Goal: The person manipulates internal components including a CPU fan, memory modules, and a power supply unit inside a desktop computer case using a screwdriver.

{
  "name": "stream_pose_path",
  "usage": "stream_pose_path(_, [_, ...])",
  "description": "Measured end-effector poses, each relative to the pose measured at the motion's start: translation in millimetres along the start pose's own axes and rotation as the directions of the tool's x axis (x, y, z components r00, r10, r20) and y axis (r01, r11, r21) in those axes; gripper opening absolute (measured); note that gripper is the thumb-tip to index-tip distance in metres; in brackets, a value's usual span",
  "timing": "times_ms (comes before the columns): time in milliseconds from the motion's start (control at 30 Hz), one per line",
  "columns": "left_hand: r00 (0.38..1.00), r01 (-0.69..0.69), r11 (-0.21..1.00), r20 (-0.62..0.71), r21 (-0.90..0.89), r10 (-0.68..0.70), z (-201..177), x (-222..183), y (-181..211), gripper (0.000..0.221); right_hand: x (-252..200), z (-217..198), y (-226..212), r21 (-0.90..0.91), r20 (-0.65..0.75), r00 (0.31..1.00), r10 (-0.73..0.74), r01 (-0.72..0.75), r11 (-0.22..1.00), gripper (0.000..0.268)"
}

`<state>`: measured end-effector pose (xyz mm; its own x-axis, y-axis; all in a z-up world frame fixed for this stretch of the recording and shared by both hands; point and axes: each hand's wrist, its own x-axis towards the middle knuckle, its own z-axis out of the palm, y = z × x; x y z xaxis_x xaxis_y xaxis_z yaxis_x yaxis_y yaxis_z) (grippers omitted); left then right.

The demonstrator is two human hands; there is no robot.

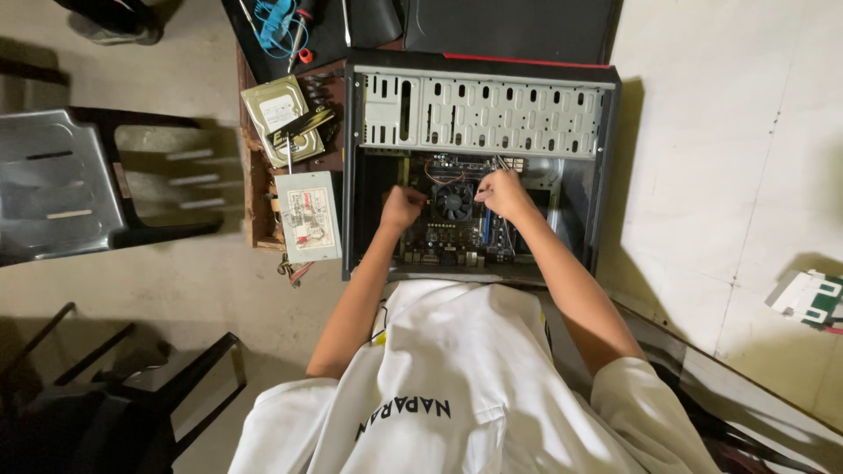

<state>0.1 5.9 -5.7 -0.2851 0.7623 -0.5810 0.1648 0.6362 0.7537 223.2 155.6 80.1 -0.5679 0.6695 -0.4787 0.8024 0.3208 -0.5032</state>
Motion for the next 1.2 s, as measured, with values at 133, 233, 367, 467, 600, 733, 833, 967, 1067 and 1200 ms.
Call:
stream_pose_path(133, [0.999, -0.026, 0.998, -0.026, 0.059, 0.027, 5, 9, -6, 0.018, 14, 11, 14, -0.006, -0.039, 0.998, -0.050, 0.050, 0.999, 0.001])
stream_pose_path(233, [0.999, -0.031, 0.999, -0.017, 0.032, 0.032, 5, 8, -6, 0.018, 15, -1, 5, -0.007, 0.000, 0.999, -0.038, 0.038, 0.999, 0.003])
stream_pose_path(367, [0.997, -0.049, 0.995, -0.049, 0.090, 0.054, 6, 9, -6, 0.017, 14, -9, -3, 0.004, 0.072, 0.997, 0.012, -0.012, 1.000, 0.004])
stream_pose_path(467, [0.998, -0.051, 0.997, -0.042, 0.061, 0.053, 2, 5, 1, 0.018, 8, -30, -22, 0.055, 0.139, 0.988, 0.062, -0.070, 0.996, 0.005])
stream_pose_path(600, [0.997, -0.049, 0.996, -0.048, 0.078, 0.053, 6, 12, -7, 0.018, 15, -28, -19, 0.057, 0.211, 0.967, 0.141, -0.156, 0.986, 0.015])
stream_pose_path(733, [0.997, -0.059, 0.997, -0.052, 0.055, 0.062, -2, 2, 3, 0.018, 19, -34, -25, 0.096, 0.267, 0.953, 0.141, -0.172, 0.980, 0.017])
stream_pose_path(833, [0.997, -0.074, 0.997, -0.019, -0.009, 0.074, -8, -3, 10, 0.021, 27, -28, -17, 0.096, 0.297, 0.944, 0.146, -0.181, 0.979, 0.020])
stream_pose_path(967, [0.996, -0.089, 0.996, -0.028, 0.017, 0.089, -3, 0, 5, 0.019, 30, -28, -15, 0.104, 0.352, 0.920, 0.174, -0.224, 0.969, 0.019])
stream_pose_path(1067, [0.998, -0.068, 0.998, -0.016, 0.017, 0.068, -5, 0, 8, 0.018, 33, -25, -13, 0.089, 0.381, 0.906, 0.182, -0.232, 0.969, 0.021])
stream_pose_path(1200, [0.999, -0.032, 0.999, 0.032, -0.026, 0.033, -13, -8, 21, 0.020, 28, -24, -11, 0.108, 0.356, 0.909, 0.216, -0.269, 0.957, 0.023])
